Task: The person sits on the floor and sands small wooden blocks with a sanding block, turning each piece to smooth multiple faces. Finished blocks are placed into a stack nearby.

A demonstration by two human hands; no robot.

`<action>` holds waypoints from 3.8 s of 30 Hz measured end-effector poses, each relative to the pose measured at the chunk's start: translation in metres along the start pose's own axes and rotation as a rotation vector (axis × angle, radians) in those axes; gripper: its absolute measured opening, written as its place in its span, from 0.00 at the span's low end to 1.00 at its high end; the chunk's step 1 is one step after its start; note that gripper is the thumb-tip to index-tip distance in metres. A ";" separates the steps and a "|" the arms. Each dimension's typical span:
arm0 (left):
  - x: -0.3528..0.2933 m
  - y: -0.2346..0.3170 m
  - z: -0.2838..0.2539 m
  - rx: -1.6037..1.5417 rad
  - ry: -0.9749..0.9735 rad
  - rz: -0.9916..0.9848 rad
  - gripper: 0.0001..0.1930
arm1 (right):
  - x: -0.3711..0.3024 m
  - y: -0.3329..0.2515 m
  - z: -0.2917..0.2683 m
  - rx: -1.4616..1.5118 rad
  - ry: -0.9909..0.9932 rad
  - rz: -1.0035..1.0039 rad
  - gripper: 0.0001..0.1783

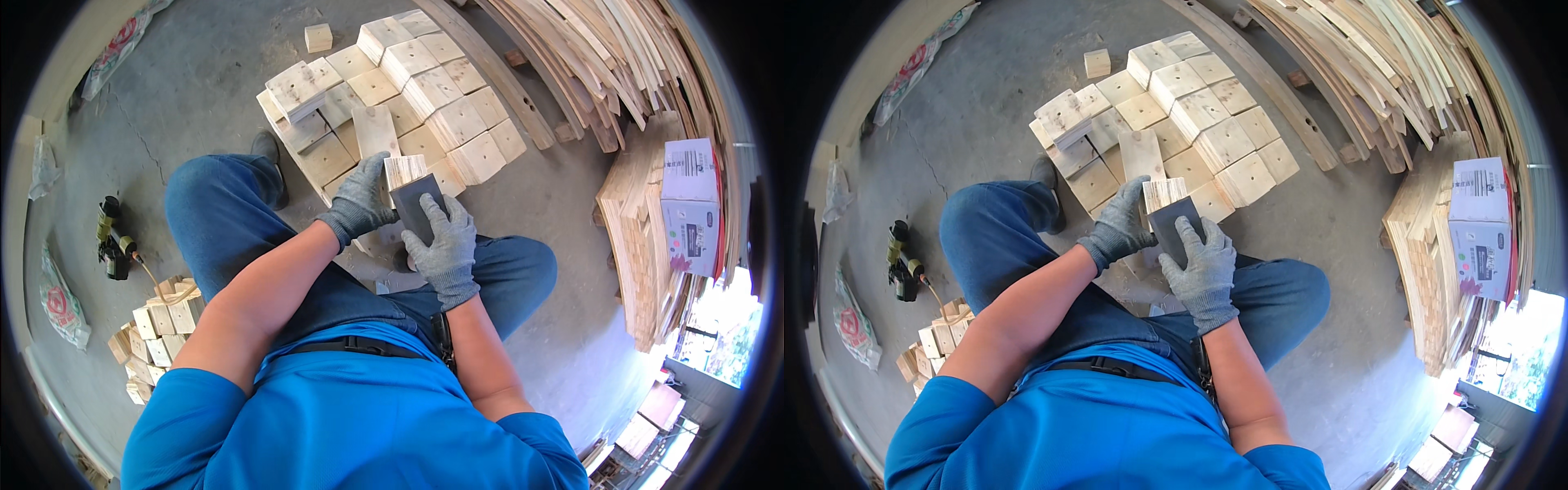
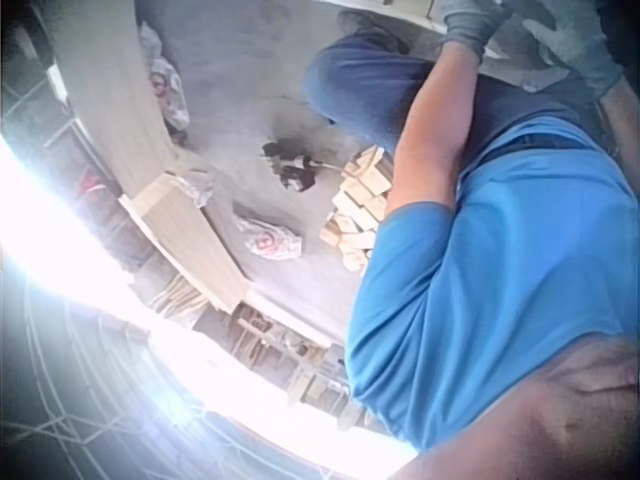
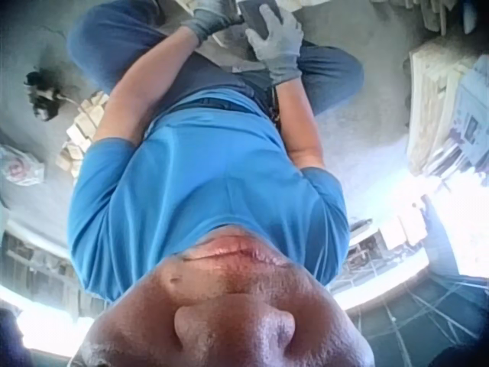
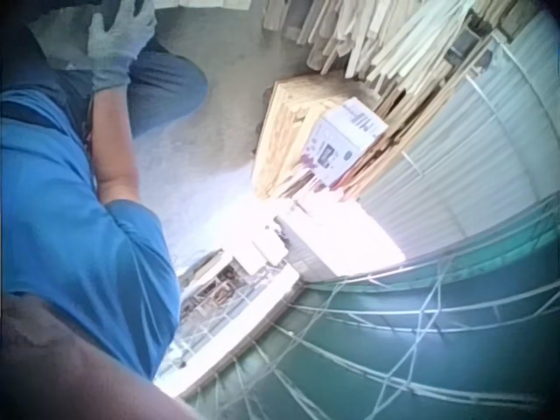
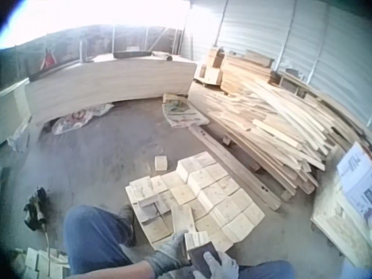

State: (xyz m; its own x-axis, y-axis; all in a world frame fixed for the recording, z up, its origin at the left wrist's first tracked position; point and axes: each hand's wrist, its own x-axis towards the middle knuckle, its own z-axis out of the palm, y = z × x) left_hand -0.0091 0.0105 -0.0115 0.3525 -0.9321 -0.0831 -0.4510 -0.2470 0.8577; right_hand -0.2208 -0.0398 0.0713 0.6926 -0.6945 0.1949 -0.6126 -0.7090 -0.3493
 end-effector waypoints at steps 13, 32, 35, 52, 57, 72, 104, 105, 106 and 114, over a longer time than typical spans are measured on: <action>0.001 -0.004 0.001 0.023 0.037 0.035 0.57 | 0.102 -0.002 0.024 -0.080 -0.065 0.145 0.40; 0.000 -0.012 0.007 0.046 0.096 0.117 0.52 | 0.087 -0.028 0.030 -0.172 0.022 0.100 0.38; 0.000 -0.006 0.006 0.003 0.106 0.157 0.52 | 0.109 -0.028 0.034 -0.128 0.023 0.110 0.36; -0.003 0.000 0.000 0.042 0.036 0.090 0.53 | -0.008 -0.009 -0.009 -0.121 -0.056 0.096 0.41; -0.003 -0.001 -0.003 0.032 0.045 0.120 0.55 | 0.060 -0.017 0.017 -0.186 0.004 0.052 0.38; -0.004 0.001 -0.005 0.050 0.012 0.113 0.56 | -0.004 -0.006 -0.009 -0.051 -0.088 -0.009 0.42; -0.002 0.000 -0.002 0.064 0.027 0.083 0.55 | -0.005 0.008 -0.004 0.018 -0.048 -0.046 0.42; -0.001 0.001 -0.001 0.051 0.025 0.070 0.55 | 0.003 0.011 -0.003 0.022 -0.041 -0.045 0.41; -0.001 0.001 -0.002 0.058 0.027 0.067 0.55 | 0.014 0.014 -0.001 0.028 -0.032 -0.046 0.41; 0.000 -0.002 -0.004 0.020 -0.003 0.053 0.56 | 0.122 0.054 0.019 0.249 -0.037 0.150 0.40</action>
State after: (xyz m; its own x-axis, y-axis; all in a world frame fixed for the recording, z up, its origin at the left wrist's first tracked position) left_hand -0.0050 0.0116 -0.0109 0.3251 -0.9449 -0.0393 -0.4852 -0.2023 0.8507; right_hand -0.1625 -0.1601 0.0591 0.6176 -0.7811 0.0925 -0.5998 -0.5438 -0.5869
